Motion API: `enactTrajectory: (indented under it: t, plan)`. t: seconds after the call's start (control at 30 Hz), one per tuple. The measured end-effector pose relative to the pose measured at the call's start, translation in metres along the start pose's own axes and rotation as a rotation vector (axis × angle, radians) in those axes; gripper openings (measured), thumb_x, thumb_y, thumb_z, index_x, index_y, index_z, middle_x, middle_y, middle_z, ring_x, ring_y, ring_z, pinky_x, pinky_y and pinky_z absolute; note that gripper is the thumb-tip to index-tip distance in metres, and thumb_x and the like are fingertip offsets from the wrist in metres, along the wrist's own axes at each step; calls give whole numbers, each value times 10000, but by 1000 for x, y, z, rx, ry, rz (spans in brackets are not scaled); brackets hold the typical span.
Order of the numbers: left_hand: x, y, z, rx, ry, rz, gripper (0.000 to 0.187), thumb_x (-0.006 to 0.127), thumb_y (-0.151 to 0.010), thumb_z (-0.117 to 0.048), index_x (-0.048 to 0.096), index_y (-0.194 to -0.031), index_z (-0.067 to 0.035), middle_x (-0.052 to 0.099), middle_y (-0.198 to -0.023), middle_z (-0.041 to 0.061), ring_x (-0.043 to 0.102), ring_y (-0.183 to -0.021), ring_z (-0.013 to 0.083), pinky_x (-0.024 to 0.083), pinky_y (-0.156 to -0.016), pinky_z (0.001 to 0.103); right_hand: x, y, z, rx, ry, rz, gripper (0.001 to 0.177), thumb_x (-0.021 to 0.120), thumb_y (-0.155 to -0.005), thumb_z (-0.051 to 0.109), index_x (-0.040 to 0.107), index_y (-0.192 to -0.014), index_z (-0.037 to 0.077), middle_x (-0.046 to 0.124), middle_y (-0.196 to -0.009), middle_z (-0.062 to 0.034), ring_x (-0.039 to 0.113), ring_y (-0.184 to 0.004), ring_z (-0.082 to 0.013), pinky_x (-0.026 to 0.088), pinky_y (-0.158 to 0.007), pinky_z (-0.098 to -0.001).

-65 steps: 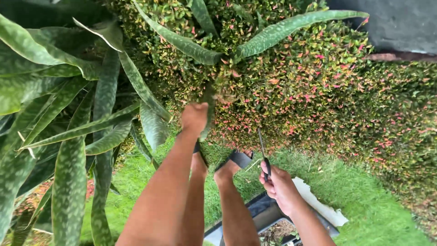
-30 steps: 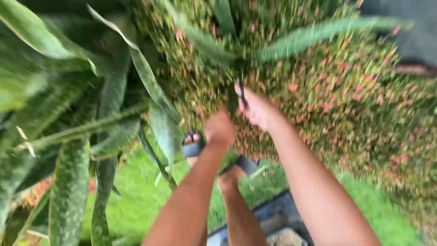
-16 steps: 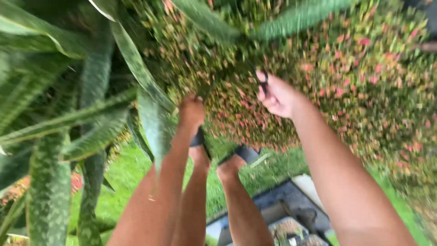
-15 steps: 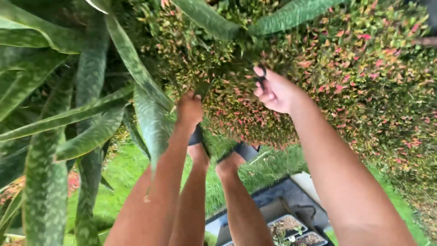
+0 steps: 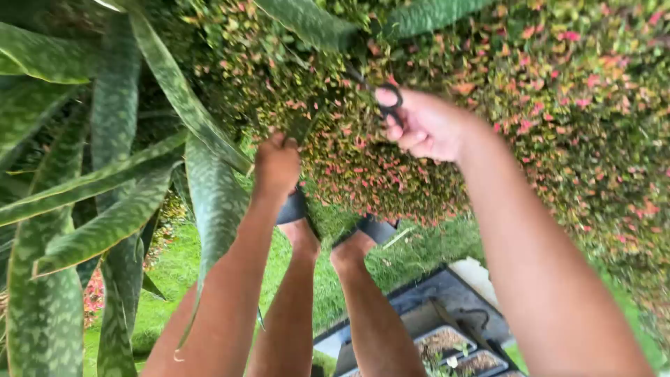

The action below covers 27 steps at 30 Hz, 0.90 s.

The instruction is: Pruning snake plants and other garden plants using scissors.

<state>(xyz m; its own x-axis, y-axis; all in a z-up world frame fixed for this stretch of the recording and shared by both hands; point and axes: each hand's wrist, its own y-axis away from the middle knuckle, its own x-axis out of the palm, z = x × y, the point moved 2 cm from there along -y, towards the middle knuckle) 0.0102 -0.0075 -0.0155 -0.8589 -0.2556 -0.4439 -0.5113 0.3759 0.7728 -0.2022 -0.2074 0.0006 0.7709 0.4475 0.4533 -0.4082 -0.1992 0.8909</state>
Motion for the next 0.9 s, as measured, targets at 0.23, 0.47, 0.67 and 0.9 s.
enactTrajectory:
  t: [0.23, 0.47, 0.67, 0.9]
  plan:
    - [9, -22, 26, -39, 118, 12, 153, 571, -967, -181, 608, -852, -87, 571, -646, 76, 513, -504, 161, 408, -443, 366, 6, -51, -20, -31, -268, -134, 359, 764, -825, 522, 510, -824, 269, 535, -638, 14, 337, -396, -39, 203, -327, -178]
    - [-1, -13, -12, -268, 497, 116, 121, 545, -928, -136, 592, -817, -128, 603, -664, -25, 401, -472, 99, 268, -379, 292, -16, -58, -24, 86, -286, -107, 530, 774, -794, 619, 483, -752, 178, 545, -643, 22, 317, -382, -9, 186, -313, -156]
    - [18, -7, 4, -254, 481, 166, 140, 535, -937, -149, 634, -849, -104, 524, -628, -24, 364, -455, 78, 255, -362, 280, 0, -50, -16, 78, -315, -43, 538, 770, -767, 630, 481, -745, 176, 528, -630, 35, 294, -366, -11, 181, -303, -165]
    - [19, -10, 16, -212, 489, 137, 143, 564, -945, -153, 668, -856, -110, 488, -585, -49, 366, -450, 62, 249, -372, 280, -6, -55, -14, 76, -248, -168, 532, 779, -780, 613, 473, -730, 181, 527, -623, 34, 290, -368, -10, 172, -311, -164]
